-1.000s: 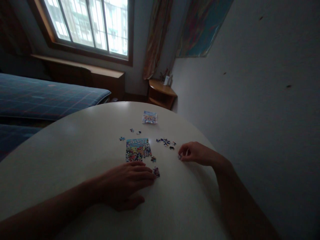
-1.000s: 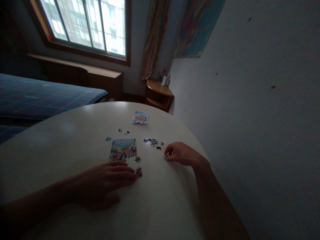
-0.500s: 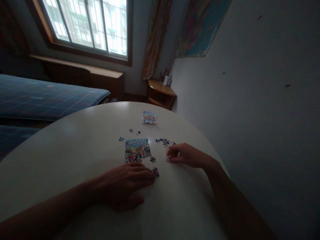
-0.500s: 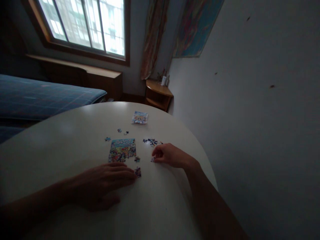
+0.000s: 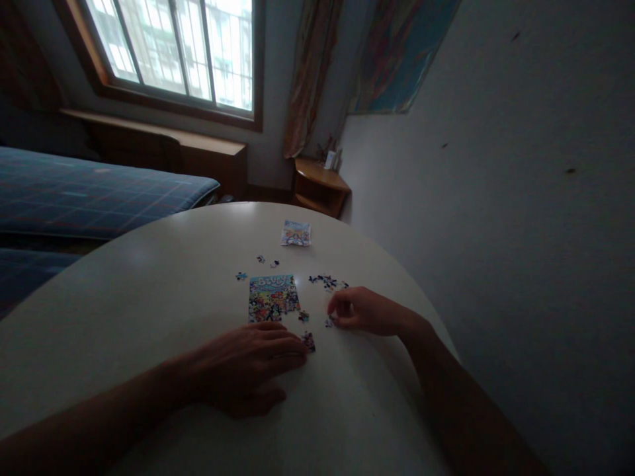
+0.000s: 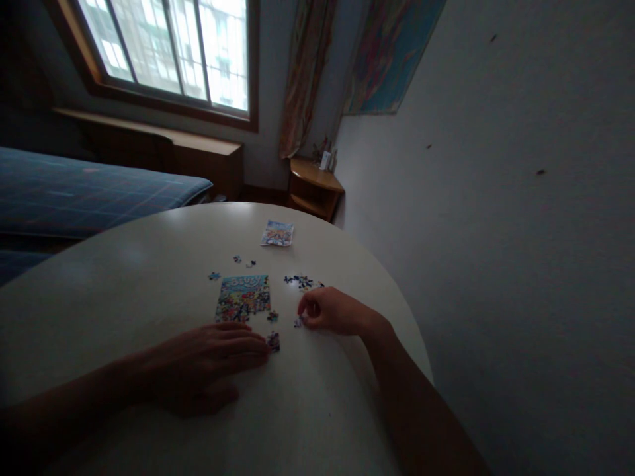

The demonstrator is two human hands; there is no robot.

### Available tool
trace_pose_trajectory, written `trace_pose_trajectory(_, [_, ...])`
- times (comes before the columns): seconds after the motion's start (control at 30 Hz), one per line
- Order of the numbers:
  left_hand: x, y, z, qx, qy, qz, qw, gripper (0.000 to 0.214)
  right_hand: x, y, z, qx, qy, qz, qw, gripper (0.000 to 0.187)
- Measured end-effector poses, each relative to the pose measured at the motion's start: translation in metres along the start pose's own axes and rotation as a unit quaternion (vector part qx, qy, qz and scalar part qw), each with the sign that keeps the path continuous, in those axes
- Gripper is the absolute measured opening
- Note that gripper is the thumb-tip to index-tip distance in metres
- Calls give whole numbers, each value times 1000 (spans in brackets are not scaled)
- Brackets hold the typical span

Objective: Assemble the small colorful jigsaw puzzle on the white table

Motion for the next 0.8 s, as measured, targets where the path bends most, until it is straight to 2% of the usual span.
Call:
trace_pose_trajectory(0.23, [0,1,-1,2,5,22,1000,50,4,7,1,-4,11,-5,1000,10])
trace_pose_trajectory(0.43, [4,5,-3,-19,33,39,999,53,8,15,2,-10,22,7,1000,7])
trace_pose_trajectory(0.8, [4,4,-4,-13,26,29,999,58,11,30,5,-88,13,37,995,12])
Point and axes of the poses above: each hand's wrist, its own z-axis towards the middle knuckle, its own x-axis out of the palm, y = z × x, the point moved 9 cm from there along z, towards the middle knuckle, and after that the axes turned 2 degrees about -x, right-handed, at the moved point
